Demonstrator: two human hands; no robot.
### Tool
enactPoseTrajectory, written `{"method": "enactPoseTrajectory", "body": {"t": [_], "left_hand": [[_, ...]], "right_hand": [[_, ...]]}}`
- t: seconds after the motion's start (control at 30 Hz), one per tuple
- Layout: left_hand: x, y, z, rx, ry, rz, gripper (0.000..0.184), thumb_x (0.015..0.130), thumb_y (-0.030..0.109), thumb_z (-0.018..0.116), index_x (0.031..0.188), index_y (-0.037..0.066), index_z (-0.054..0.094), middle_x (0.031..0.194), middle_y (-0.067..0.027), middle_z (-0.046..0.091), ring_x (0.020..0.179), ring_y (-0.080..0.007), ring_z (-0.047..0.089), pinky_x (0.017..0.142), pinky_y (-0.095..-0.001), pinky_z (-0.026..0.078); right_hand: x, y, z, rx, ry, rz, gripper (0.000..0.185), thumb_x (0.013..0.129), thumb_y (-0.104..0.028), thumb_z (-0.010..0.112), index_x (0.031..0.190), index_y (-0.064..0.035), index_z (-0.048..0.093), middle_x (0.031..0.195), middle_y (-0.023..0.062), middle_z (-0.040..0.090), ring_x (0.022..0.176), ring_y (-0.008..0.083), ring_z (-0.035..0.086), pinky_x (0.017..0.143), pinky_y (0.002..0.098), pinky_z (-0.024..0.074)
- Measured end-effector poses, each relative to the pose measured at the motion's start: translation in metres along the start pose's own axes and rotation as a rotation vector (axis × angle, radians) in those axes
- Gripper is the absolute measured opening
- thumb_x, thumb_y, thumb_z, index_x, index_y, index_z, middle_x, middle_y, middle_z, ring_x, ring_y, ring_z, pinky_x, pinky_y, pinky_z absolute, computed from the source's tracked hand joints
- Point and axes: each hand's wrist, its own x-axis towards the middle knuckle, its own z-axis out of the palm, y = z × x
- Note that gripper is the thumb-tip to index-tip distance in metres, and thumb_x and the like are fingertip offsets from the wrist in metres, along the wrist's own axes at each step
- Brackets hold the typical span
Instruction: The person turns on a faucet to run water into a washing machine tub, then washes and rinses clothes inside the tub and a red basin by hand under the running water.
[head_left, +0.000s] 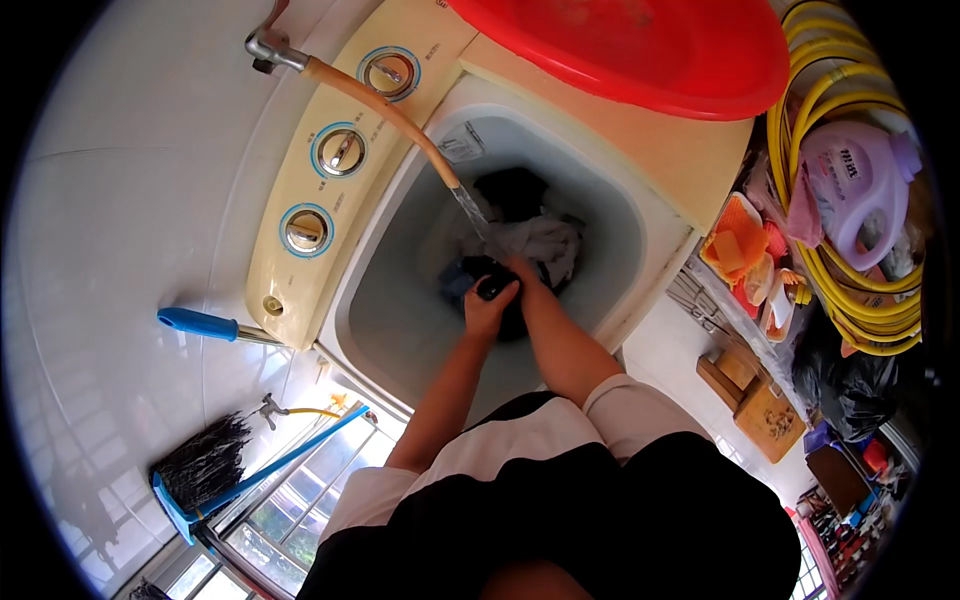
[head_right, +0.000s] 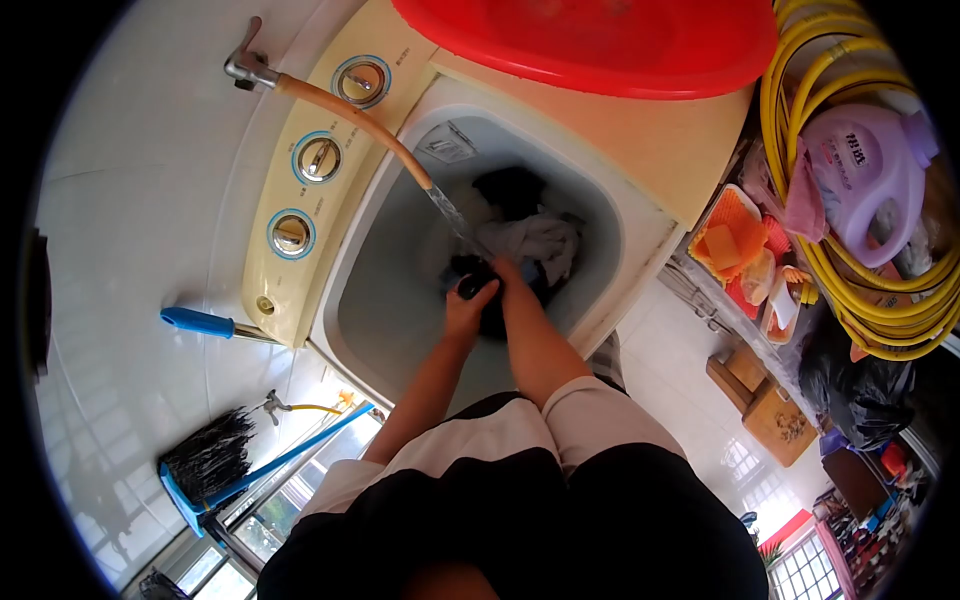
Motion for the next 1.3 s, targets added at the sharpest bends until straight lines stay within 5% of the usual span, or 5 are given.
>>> {"method": "enactPoseTrajectory", "body": {"t": [0.33,0.6,0.77,0.93,1.3], "left_hand": [[0.034,-0.021,-0.01,0.325,0.377,0.072,0.036,0.07,0.022,0.066,0.094,-0.003,0.056,0.083,-0.0067,0.058,0.072,-0.0145,0.053,0.064,-0.0288,0.043],[0.054,-0.008,-0.035,-0.118,-0.051,-0.25,0.046,0.07,0.024,0.065,0.108,0.0,0.053,0.104,-0.0107,0.056,0.094,-0.0167,0.053,0.079,-0.0281,0.041],[0.032,0.01,-0.029,0.35,-0.283,0.042,0.037,0.062,0.008,0.058,0.099,0.006,0.059,0.093,-0.0048,0.057,0.086,-0.014,0.052,0.077,-0.0267,0.041],[0.008,0.017,-0.03,0.324,-0.267,0.125,0.031,0.058,0.001,0.057,0.089,0.004,0.061,0.084,-0.0031,0.057,0.081,-0.013,0.053,0.074,-0.0268,0.042],[0.021,0.007,0.013,0.176,0.033,0.187,0.024,0.069,0.016,0.069,0.085,-0.001,0.061,0.08,-0.0044,0.06,0.074,-0.0127,0.055,0.068,-0.0268,0.044]], "right_hand": [[-0.038,0.01,0.022,-0.042,0.255,-0.098,0.042,0.086,-0.032,0.04,0.116,-0.0037,0.046,0.113,0.0117,0.048,0.099,0.0249,0.047,0.083,0.0334,0.0375],[-0.034,0.001,0.016,0.102,0.167,-0.121,0.046,0.08,-0.038,0.049,0.116,-0.0078,0.047,0.113,0.0099,0.046,0.1,0.0245,0.046,0.084,0.0364,0.0365],[-0.034,-0.002,0.01,0.103,0.029,-0.177,0.056,0.076,-0.041,0.058,0.118,-0.0062,0.046,0.118,0.011,0.044,0.105,0.0253,0.044,0.083,0.0379,0.0371],[-0.011,0.006,0.001,-0.026,0.381,-0.292,0.054,0.073,-0.035,0.065,0.113,-0.0032,0.047,0.104,0.0116,0.052,0.091,0.025,0.053,0.074,0.0382,0.0459],[-0.001,0.003,-0.008,0.054,0.021,-0.075,0.041,0.082,-0.032,0.05,0.11,-0.002,0.05,0.104,0.0131,0.054,0.09,0.0276,0.054,0.076,0.0381,0.0447]]}}
